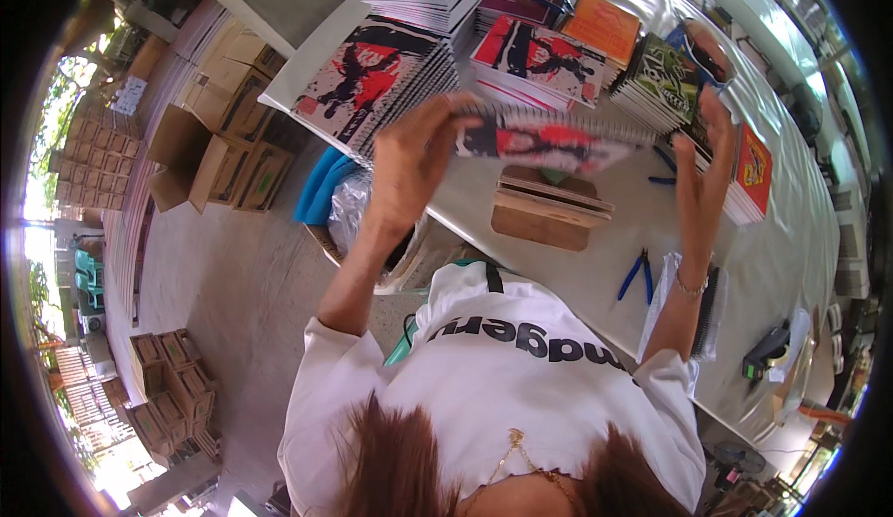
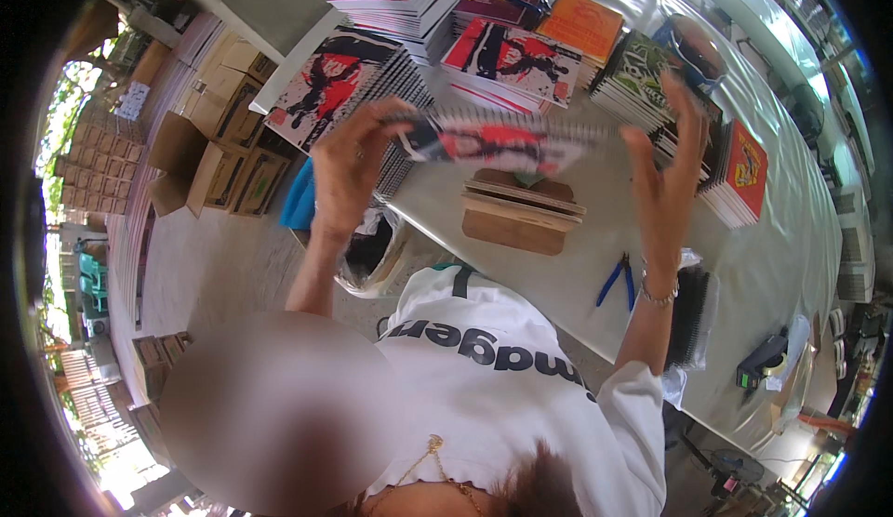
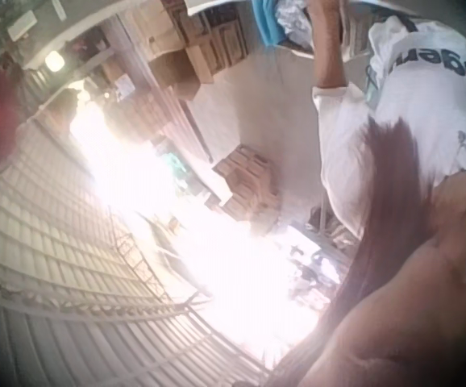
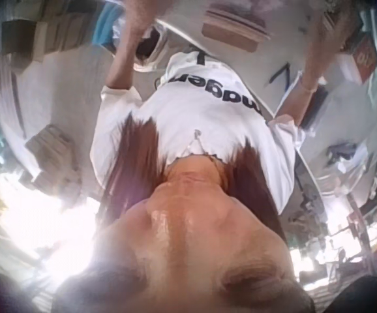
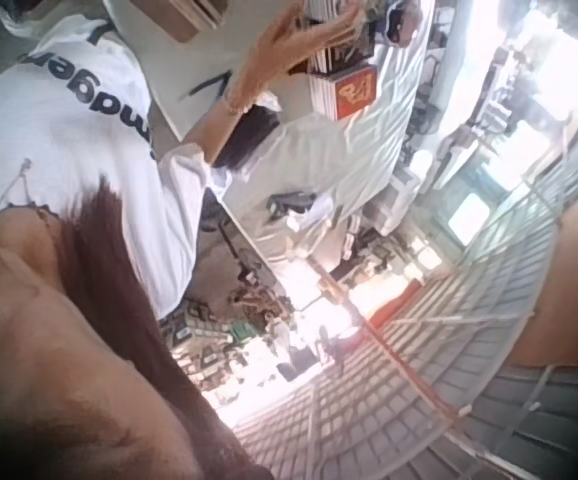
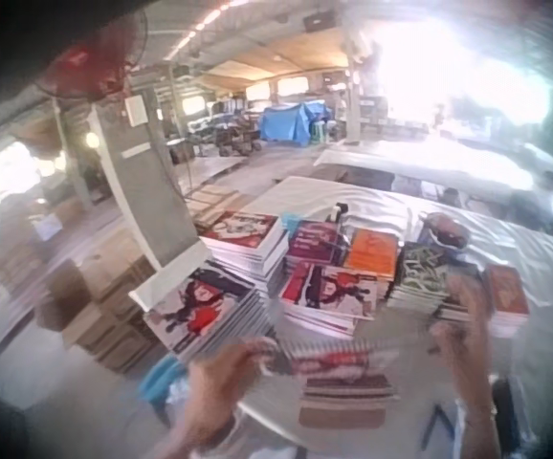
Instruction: The person assembles spiral-bound notebooks by placing covers and paper onto a wooden jig and trimming the spiral coil with pliers.
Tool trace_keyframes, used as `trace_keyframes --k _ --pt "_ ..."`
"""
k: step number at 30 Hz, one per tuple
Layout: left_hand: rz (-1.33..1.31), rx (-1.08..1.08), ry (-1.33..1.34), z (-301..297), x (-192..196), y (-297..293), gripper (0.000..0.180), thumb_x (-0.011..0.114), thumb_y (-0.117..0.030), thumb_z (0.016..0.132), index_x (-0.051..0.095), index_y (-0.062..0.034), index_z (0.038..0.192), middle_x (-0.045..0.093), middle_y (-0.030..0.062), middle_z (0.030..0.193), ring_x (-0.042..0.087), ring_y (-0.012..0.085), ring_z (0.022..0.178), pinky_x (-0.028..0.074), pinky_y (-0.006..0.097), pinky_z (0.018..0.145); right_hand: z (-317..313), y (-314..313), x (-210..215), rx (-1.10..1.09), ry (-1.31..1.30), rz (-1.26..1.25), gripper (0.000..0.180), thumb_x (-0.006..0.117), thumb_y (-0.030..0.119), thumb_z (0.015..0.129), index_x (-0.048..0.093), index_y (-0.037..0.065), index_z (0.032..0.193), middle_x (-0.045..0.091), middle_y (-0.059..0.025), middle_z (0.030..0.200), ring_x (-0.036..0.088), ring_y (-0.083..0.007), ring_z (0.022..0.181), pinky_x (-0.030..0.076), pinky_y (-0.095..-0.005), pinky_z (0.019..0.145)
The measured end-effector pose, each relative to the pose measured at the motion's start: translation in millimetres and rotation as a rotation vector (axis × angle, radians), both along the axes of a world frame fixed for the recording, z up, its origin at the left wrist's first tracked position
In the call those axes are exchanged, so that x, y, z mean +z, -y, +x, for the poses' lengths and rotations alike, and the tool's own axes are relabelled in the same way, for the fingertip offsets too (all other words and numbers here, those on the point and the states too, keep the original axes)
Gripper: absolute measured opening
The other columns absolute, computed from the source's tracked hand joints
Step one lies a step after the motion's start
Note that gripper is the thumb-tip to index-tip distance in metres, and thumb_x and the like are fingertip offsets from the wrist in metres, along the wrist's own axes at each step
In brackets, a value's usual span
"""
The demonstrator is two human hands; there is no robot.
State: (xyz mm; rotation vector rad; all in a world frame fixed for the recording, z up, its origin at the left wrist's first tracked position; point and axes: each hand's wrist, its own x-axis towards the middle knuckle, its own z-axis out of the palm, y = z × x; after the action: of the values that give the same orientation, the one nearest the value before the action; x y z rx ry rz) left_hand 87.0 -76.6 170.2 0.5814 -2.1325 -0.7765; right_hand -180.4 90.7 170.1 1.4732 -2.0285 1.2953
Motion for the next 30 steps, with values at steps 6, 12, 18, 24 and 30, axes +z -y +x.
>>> trace_keyframes --k 6,12,18,24,30 --pt "0.027 0.352 -0.202 33 48 64 0.022 0.064 -0.009 0.090 0.064 0.0007 0.110 0.070 0.0095 0.094 0.065 0.0100 0.075 0.054 0.027 0.065 23 110 15 0.206 0.329 -0.015 0.063 0.062 0.034 0.094 0.035 0.001 0.141 0.056 -0.0159 0.125 0.053 -0.0235 0.117 0.048 -0.0359 0.089" --pt "0.364 0.282 -0.463 91 15 150 0.033 0.068 -0.021 0.091 0.062 0.0051 0.112 0.067 0.0056 0.093 0.063 0.0081 0.077 0.056 0.024 0.067 71 223 -8 0.772 0.981 -0.008 0.045 0.059 0.028 0.096 0.051 -0.004 0.126 0.065 -0.0130 0.096 0.067 -0.0177 0.082 0.055 -0.0286 0.071" --pt "0.348 0.477 -0.301 122 -17 173 0.028 0.071 -0.021 0.088 0.068 0.0025 0.103 0.067 0.0034 0.085 0.062 0.0081 0.076 0.050 0.022 0.068 100 266 -27 0.688 0.976 0.115 0.035 0.063 0.021 0.093 0.060 -0.008 0.113 0.065 -0.0089 0.082 0.066 -0.0136 0.069 0.055 -0.0240 0.062" --pt "0.371 0.619 -0.148 137 -50 182 0.033 0.071 -0.029 0.085 0.071 0.0019 0.098 0.069 0.0054 0.082 0.059 0.0097 0.076 0.046 0.025 0.075 99 269 -44 0.549 0.838 0.261 0.025 0.062 0.019 0.093 0.066 -0.002 0.106 0.063 -0.0036 0.073 0.058 -0.0081 0.056 0.046 -0.0214 0.049" --pt "0.306 0.543 -0.244 133 -72 182 0.032 0.071 -0.028 0.086 0.070 0.0012 0.099 0.069 0.0071 0.083 0.059 0.0107 0.078 0.046 0.026 0.076 46 247 -73 0.295 0.835 0.066 0.019 0.063 0.015 0.088 0.072 0.004 0.100 0.066 -0.0020 0.072 0.056 -0.0067 0.050 0.045 -0.0231 0.046"
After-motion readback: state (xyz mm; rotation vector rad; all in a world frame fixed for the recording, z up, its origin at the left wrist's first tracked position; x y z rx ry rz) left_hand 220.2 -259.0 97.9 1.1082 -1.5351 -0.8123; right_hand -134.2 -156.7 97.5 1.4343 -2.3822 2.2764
